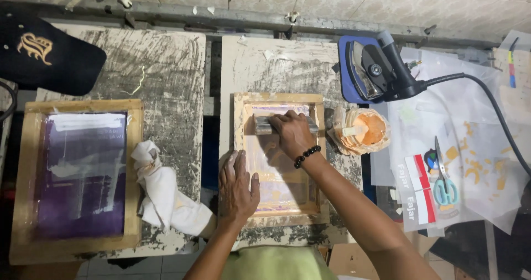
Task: The person uses a squeegee to spread orange ink across a screen printing frame placed on a workbench. They repeatedly pull the squeegee across the mesh to ensure even coverage of the ink. A white cloth is used to wipe the squeegee and the frame edges during the process.
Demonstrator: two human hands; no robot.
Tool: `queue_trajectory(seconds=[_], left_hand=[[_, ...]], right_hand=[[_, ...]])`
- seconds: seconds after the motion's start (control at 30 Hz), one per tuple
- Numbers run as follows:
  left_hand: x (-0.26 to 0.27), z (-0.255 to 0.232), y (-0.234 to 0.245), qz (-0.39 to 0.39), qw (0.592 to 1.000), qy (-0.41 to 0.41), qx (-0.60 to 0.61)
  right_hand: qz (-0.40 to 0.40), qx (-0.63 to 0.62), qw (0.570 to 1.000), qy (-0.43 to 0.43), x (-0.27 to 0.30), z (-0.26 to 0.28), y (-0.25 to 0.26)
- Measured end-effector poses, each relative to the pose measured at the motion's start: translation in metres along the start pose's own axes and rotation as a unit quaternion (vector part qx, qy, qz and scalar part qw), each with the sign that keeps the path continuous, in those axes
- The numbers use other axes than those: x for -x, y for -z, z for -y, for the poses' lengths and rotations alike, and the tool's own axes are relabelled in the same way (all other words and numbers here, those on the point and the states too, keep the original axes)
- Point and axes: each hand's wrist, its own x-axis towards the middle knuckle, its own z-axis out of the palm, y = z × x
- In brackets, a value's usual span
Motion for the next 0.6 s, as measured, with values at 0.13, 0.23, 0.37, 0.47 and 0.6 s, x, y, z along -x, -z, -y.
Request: queue_trajectory(seconds=[0.13,0.23,0.37,0.47,0.6], left_hand=[[-0.010,0.002,-0.006,-0.022,1.000,-0.004,-0.010],[-0.006,0.004,-0.006,-0.017,1.000,0.002,-0.009],[-0.007,0.003,-0.005,-0.019,1.000,0.005,0.010],[-0.005,0.001,-0.001,-0.017,1.000,-0.003,-0.002],[-0.004,-0.003,0.006,-0.018,0.999,0.006,0.029]], right_hand=[[-0.009,0.001,1.000,0.022,0.005,-0.016,-0.005],[-0.011,0.002,1.000,0.001,0.010,-0.024,-0.013],[-0.046,0.024,0.998,-0.030,-0.003,-0.026,-0.016],[-0.046,0.043,0.997,-0.041,-0.011,-0.024,-0.026],[-0.048,0.006,0.998,-0.026,0.010,0.002,0.004]])
